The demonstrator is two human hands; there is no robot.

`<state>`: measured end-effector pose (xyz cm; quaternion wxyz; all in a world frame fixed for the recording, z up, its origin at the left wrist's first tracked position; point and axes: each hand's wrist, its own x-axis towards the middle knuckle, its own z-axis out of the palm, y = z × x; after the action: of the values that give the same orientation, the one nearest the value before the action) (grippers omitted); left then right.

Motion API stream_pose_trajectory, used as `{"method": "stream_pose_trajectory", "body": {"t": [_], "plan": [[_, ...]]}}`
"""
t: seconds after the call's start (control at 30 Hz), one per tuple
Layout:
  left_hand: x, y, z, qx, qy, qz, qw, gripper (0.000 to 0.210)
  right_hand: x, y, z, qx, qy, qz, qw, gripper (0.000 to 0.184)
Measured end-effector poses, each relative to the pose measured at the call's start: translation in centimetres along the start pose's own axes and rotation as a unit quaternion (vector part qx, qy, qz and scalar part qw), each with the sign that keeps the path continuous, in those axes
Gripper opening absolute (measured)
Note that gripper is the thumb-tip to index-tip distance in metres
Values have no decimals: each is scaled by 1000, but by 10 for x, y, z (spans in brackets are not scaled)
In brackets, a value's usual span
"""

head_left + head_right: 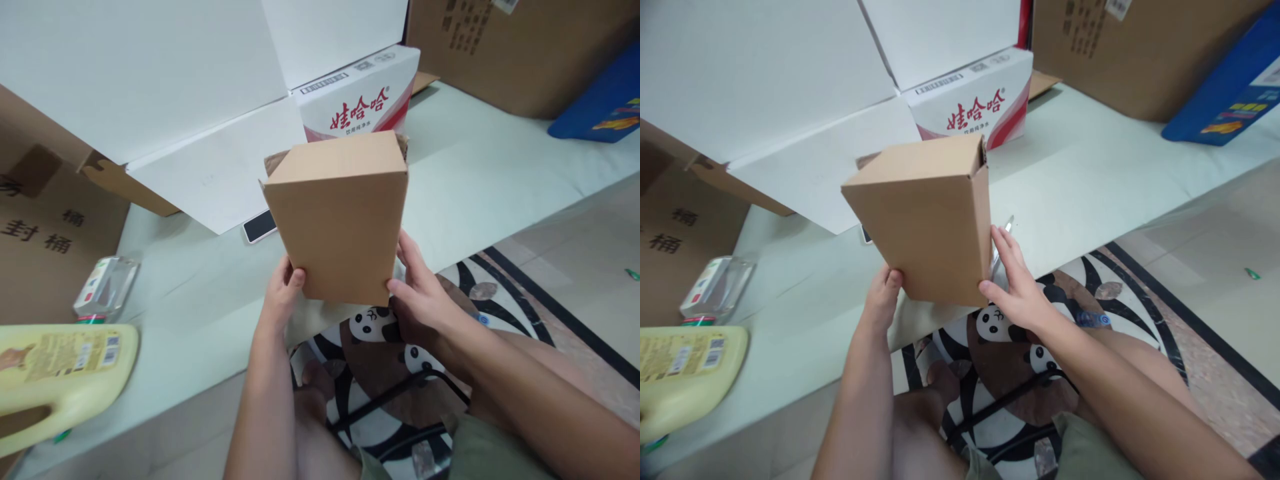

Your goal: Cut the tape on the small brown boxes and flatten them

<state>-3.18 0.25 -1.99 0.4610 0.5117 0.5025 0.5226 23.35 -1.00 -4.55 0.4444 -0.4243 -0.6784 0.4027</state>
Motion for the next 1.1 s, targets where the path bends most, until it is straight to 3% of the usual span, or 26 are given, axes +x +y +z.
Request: {"method": "stream_pose_trajectory", "body": {"t": [0.1,0.2,0.33,0.4,0.5,0.6,0.7,0.8,0.87,0.93,1.03,1.1], "plan": [[0,-8,0,-23,38,-27,999,70,-3,4,0,35,-16,-17,999,76],[0,-17,-1,-52,79,-114,989,66,-4,2,2,38,-21,-14,999,70],[-1,-21,0,-96,57,-215,970,63,-5,-4,5,46,-4,-2,999,71],[-1,-17,1,-115,50,-226,966,63,-6,-4,5,55,2,-12,998,65],[-1,-8,3,-129,53,-189,972,58,-6,-2,5,71,0,-34,997,59],[-3,0,3,-137,24,-166,976,53,-6,-1,5,83,2,-57,995,55],[-5,2,0,-116,-30,-217,969,51,-4,-4,5,83,13,-68,994,52],[-5,-4,-1,-9,-97,-259,961,47,-1,-8,3,67,27,-66,995,49],[-3,-9,0,109,-93,-212,967,40,1,-9,2,52,28,-65,996,46],[-1,-11,2,191,-20,-108,975,38,1,-9,1,36,23,-71,997,45],[3,-10,4,173,89,56,979,46,-1,-10,3,-2,-1,-87,996,48],[3,-8,6,116,71,106,985,44,-3,-14,5,-27,-33,-100,994,53]]}}
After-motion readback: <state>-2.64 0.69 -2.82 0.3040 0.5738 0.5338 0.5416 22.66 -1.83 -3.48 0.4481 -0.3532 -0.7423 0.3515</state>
